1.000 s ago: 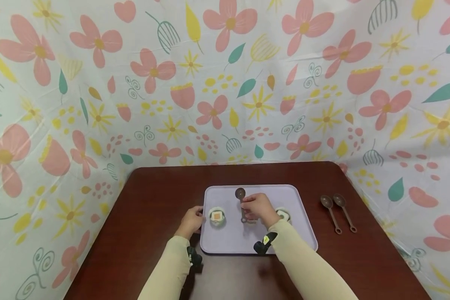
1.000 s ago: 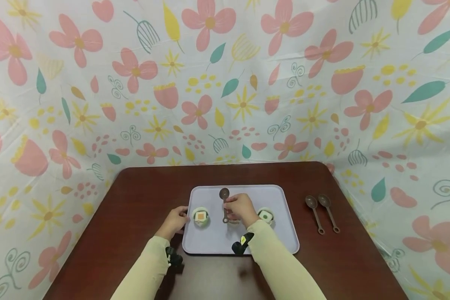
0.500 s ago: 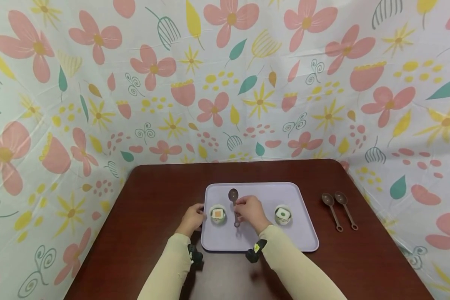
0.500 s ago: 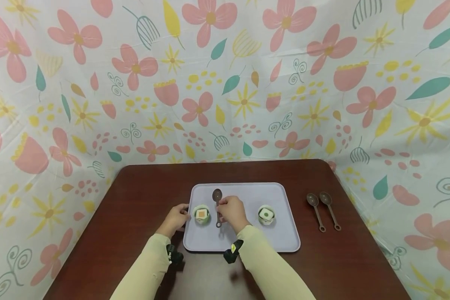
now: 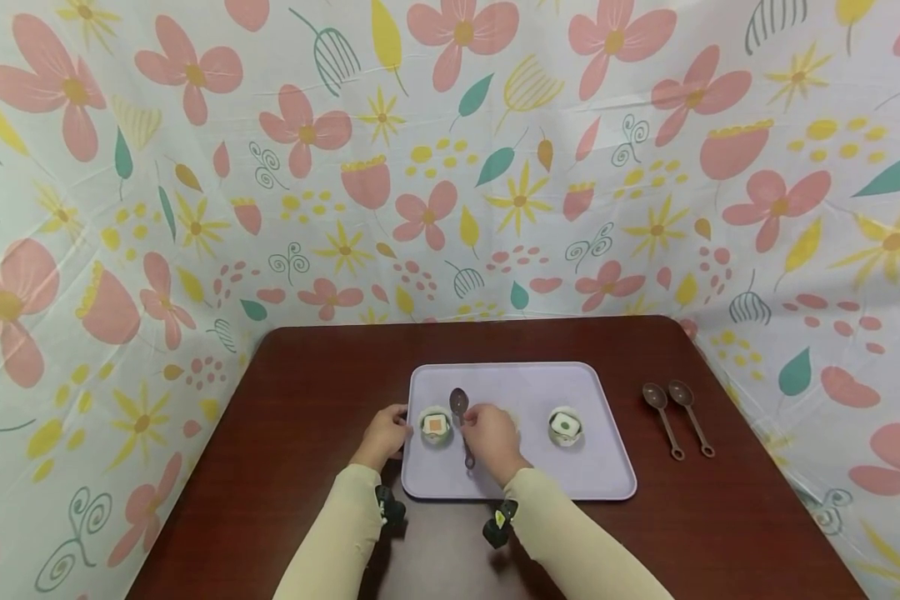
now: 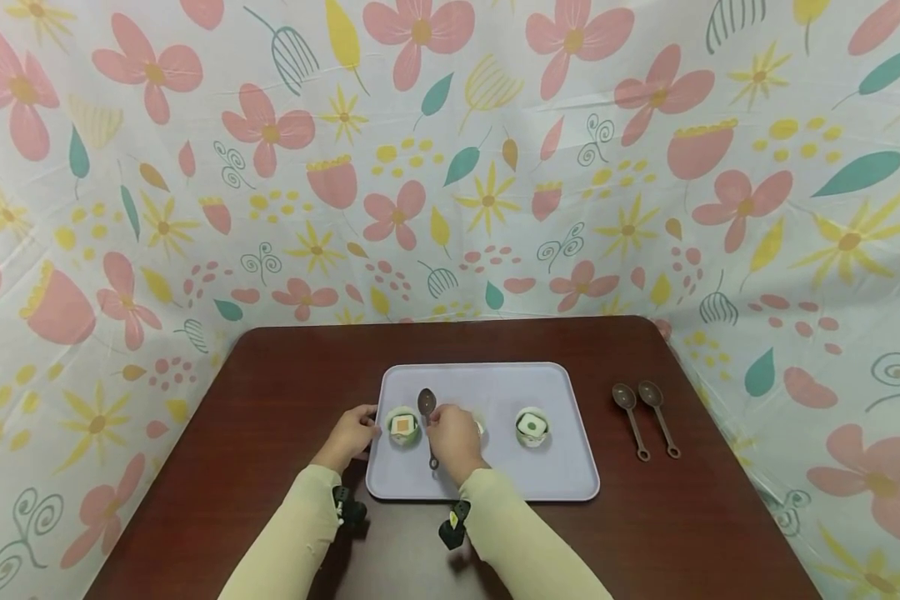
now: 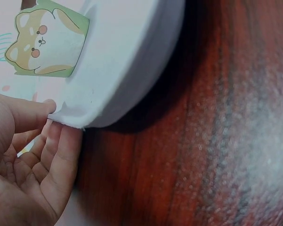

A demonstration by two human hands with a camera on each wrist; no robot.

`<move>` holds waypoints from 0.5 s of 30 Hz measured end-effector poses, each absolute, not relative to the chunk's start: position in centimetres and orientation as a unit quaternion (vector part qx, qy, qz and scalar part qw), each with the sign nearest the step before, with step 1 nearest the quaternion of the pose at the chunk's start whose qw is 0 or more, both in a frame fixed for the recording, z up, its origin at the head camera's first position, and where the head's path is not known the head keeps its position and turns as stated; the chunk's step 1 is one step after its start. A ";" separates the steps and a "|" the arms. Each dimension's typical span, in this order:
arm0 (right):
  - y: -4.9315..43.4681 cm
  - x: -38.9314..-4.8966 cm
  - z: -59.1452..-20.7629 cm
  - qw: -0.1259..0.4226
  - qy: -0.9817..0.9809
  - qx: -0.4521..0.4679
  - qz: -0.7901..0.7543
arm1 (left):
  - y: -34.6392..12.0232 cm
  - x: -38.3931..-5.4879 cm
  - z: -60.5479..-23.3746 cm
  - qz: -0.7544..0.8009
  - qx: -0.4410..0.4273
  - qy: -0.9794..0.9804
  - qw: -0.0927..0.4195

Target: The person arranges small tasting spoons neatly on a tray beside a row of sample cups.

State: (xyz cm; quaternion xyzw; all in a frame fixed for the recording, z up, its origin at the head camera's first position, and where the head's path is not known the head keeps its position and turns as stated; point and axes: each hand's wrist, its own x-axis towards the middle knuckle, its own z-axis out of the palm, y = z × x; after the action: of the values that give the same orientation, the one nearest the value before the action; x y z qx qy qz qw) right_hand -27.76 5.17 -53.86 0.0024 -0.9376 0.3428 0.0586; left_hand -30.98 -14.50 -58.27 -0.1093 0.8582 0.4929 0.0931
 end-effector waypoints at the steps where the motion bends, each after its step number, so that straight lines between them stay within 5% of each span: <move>1: 5.1 -27.7 -53.9 0.058 -0.939 0.001 0.339 | -14.5 -31.0 -58.3 0.492 -0.108 0.859 0.093; 15: 4.6 -27.2 -55.8 0.052 -0.954 0.024 0.293 | -14.5 -31.0 -58.1 0.490 -0.102 0.860 0.093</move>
State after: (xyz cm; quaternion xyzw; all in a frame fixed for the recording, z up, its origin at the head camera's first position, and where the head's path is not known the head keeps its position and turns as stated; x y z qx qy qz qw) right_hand -27.20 4.60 -55.78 0.0243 -0.9543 0.2933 0.0515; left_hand -31.02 -14.47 -58.09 -0.1022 0.8605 0.4903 0.0932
